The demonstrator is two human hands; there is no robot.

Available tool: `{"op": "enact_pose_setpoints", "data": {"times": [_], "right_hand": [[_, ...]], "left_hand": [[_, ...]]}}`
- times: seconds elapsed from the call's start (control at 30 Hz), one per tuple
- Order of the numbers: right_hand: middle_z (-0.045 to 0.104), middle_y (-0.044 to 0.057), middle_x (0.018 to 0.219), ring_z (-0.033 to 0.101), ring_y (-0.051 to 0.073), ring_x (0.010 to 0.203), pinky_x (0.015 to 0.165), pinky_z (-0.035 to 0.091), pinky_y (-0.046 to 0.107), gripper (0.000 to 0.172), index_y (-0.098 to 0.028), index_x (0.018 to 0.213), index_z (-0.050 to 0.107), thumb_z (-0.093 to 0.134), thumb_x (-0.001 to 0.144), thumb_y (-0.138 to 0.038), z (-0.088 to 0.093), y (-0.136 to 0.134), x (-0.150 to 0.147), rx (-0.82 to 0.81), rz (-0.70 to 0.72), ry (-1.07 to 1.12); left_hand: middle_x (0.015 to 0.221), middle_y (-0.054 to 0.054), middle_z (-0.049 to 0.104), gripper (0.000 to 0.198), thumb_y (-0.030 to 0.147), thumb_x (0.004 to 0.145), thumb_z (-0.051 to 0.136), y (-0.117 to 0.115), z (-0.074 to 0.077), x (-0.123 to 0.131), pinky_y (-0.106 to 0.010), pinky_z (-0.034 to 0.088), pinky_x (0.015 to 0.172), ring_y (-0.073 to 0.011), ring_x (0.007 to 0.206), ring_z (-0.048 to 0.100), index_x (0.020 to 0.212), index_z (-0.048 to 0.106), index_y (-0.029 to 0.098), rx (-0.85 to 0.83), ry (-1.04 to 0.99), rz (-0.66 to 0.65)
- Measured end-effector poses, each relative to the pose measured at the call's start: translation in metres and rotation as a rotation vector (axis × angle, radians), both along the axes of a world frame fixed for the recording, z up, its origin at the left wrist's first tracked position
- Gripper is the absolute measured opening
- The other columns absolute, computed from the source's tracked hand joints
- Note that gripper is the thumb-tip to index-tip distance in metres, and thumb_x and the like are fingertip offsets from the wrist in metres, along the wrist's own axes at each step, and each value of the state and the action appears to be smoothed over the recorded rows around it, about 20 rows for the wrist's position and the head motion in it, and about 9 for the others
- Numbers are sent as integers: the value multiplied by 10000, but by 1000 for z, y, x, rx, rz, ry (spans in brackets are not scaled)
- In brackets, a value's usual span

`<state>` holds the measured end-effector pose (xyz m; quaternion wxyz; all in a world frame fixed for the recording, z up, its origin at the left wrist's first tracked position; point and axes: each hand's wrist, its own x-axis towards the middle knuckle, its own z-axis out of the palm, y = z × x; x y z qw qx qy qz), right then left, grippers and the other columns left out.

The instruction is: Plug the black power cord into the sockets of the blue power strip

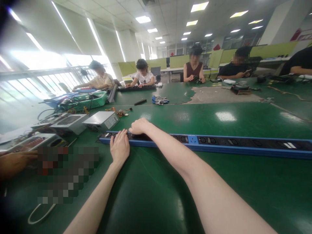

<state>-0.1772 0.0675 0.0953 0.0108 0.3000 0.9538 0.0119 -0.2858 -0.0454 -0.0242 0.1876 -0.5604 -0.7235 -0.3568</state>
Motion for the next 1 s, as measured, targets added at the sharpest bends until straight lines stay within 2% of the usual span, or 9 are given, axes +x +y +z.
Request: {"op": "enact_pose_setpoints", "data": {"times": [0.13,0.33,0.53,0.8,1.0], "right_hand": [[727,223,1172,697,312,1139,939,524,379,545,-101,1130,779,508,960,-542,-6,-7,0,29,-8,12],[731,226,1155,700,309,1123,931,512,374,565,-96,1133,785,462,979,-534,-14,-5,-1,39,-34,49],[769,165,1061,715,300,1069,915,496,359,540,-175,1018,824,477,947,-583,-23,-5,5,88,39,114],[783,96,1056,723,240,1016,816,484,273,481,-264,1034,835,433,969,-520,-35,11,-2,-64,-57,211],[784,117,1015,723,235,964,778,465,266,522,-239,973,841,415,961,-541,-38,12,-3,-30,-59,205]], "left_hand": [[1510,-79,554,467,299,1048,323,-2,1,-1,-512,169,1274,-247,1472,425,1427,585,222,-1,-12,2],[1517,-83,546,470,300,1050,317,-3,1,-3,-515,167,1275,-249,1474,423,1430,582,216,-11,-9,-5],[1510,-97,552,468,295,1047,328,-4,2,-3,-535,174,1270,-259,1474,423,1432,581,209,-7,-14,-6],[1501,-77,564,473,301,1056,301,-6,2,-5,-519,169,1274,-249,1465,434,1432,576,222,-2,14,-1],[1513,-79,551,473,300,1051,310,-7,3,-6,-521,167,1275,-250,1470,427,1434,576,222,-14,-9,-7]]}}
